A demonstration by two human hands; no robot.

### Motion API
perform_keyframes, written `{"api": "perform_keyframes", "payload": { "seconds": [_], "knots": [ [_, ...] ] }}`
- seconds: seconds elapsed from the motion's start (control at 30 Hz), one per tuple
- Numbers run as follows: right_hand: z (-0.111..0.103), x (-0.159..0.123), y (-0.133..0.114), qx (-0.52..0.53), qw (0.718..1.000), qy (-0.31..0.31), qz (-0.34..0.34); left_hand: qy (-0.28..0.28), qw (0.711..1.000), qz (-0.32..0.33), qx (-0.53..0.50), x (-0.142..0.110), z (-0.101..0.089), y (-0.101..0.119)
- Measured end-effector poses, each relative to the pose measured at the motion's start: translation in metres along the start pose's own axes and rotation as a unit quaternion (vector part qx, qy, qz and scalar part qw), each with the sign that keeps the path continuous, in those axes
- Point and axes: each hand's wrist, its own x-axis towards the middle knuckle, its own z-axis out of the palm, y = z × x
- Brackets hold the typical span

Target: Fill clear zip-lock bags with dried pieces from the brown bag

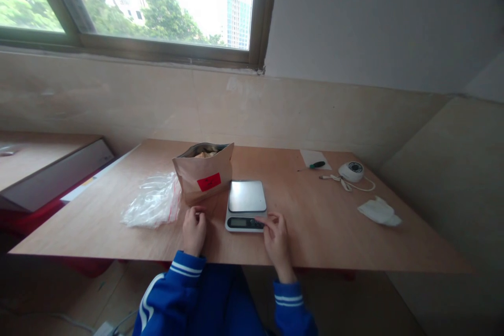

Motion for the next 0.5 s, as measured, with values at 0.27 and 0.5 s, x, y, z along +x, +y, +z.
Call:
{"api": "perform_keyframes", "payload": {
  "seconds": [0.27, 0.5],
  "knots": [
    [0.0, -0.001, -0.015, -0.161, 0.986, -0.034, -0.016, -0.008, 1.0, -0.002, -0.005, 0.0, 0.0, -0.001],
    [0.002, 0.007, -0.024, -0.189, 0.981, -0.048, 0.002, -0.009, 1.0, 0.004, 0.0, 0.0, 0.001, -0.001]
  ]
}}
